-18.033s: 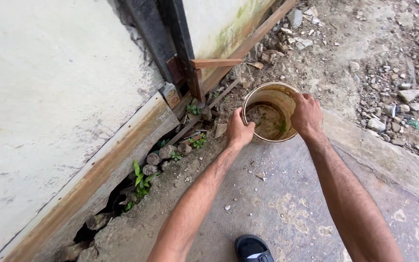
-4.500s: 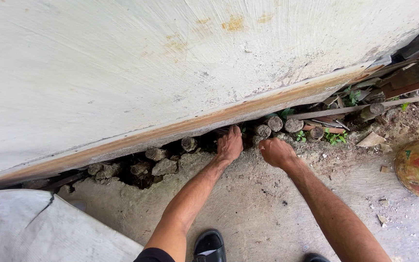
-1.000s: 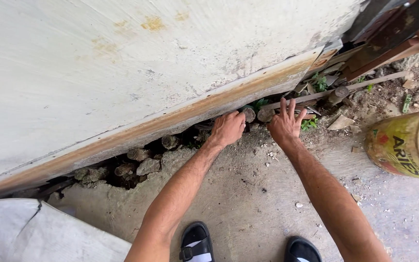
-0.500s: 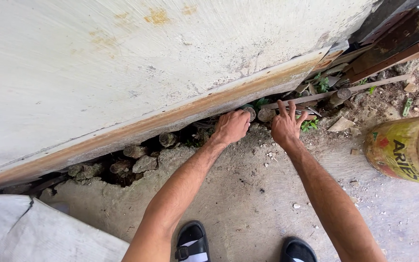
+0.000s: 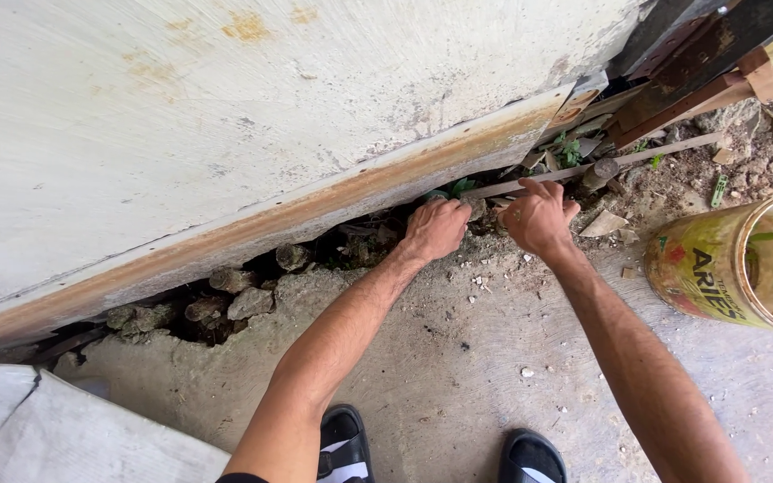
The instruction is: Manually picking weeds and small plants from a gap between a wall and a walkway and placing them in a bucket.
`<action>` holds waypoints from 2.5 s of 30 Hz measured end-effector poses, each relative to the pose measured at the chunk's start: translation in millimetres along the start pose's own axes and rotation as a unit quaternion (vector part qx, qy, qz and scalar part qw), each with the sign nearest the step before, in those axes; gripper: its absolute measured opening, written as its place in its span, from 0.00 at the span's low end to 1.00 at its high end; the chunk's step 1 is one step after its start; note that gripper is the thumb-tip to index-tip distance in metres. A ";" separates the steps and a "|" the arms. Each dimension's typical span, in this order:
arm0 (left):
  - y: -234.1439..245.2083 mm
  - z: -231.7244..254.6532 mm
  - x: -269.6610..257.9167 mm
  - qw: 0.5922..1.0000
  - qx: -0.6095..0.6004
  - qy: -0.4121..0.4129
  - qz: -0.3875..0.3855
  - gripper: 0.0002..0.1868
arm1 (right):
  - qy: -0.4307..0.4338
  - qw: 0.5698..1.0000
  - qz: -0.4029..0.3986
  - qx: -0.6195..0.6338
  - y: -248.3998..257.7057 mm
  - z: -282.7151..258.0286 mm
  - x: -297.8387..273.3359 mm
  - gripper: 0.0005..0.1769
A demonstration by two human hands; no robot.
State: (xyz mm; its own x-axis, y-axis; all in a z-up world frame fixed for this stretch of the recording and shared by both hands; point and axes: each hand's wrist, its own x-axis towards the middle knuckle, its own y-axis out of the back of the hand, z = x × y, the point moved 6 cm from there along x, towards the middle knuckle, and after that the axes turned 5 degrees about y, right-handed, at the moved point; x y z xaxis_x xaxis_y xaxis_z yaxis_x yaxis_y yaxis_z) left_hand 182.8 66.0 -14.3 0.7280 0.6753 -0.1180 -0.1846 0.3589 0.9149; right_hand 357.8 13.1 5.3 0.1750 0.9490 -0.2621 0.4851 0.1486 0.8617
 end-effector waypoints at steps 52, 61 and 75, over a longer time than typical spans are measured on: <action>-25.3 21.4 33.4 0.994 -0.021 0.006 0.106 0.07 | -0.023 0.997 0.051 0.047 -41.3 133.0 4.9 0.15; -14.8 20.6 21.8 0.991 -0.050 0.003 0.125 0.02 | 0.011 0.992 -0.068 -0.109 -21.7 79.6 -13.4 0.39; 8.2 29.1 2.9 0.989 -0.058 0.009 0.137 0.03 | 0.038 0.986 0.024 -0.158 -50.8 102.3 3.2 0.18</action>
State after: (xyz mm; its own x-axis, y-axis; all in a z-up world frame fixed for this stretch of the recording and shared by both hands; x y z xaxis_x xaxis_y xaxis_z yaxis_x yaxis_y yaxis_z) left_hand 202.7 52.1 4.1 0.6281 0.7688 0.1204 -0.4486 0.2312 0.8633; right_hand 421.4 -19.8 -83.8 0.1196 0.9734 -0.1954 0.1848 0.1715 0.9677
